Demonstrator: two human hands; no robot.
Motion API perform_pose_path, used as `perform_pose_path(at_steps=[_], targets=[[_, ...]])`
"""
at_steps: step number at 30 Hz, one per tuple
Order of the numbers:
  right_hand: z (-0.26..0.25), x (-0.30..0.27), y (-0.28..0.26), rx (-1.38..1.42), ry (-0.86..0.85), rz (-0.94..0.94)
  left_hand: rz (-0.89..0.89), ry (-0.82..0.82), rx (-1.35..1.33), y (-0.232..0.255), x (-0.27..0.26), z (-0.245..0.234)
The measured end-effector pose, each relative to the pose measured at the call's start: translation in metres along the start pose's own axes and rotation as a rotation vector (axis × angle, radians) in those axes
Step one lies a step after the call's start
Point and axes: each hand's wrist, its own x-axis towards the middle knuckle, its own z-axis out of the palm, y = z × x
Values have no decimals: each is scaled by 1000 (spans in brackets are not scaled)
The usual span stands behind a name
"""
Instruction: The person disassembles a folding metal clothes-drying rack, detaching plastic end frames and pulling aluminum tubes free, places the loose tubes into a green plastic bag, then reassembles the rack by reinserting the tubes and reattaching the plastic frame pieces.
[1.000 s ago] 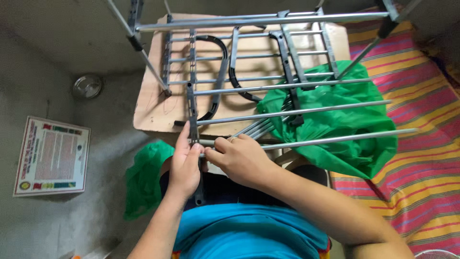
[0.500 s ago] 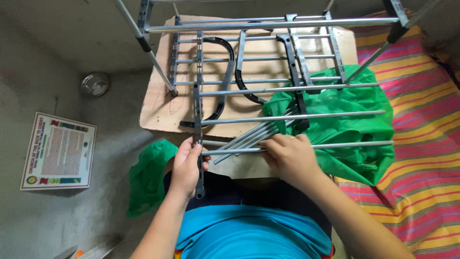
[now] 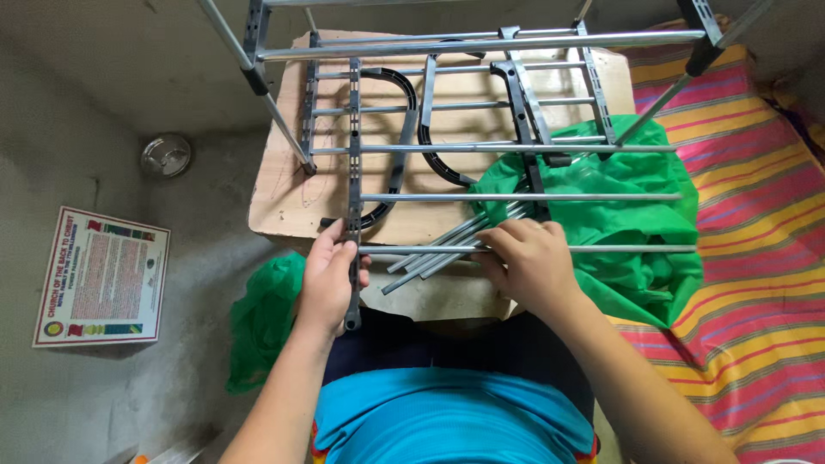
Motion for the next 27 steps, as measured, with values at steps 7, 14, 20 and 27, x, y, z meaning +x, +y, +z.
perform_pose_path(at_steps=[7, 14, 20, 27], targets=[[3, -37, -20, 171, 80, -41, 28, -108, -62, 8, -16, -5], [39, -23, -60, 158, -97, -150, 132, -285, -20, 26, -34, -7], [64, 1, -85, 29, -52, -183, 173, -306, -23, 25, -35, -5], [78, 3, -90, -23, -139, -242, 248, -350, 55, 21, -28, -9]])
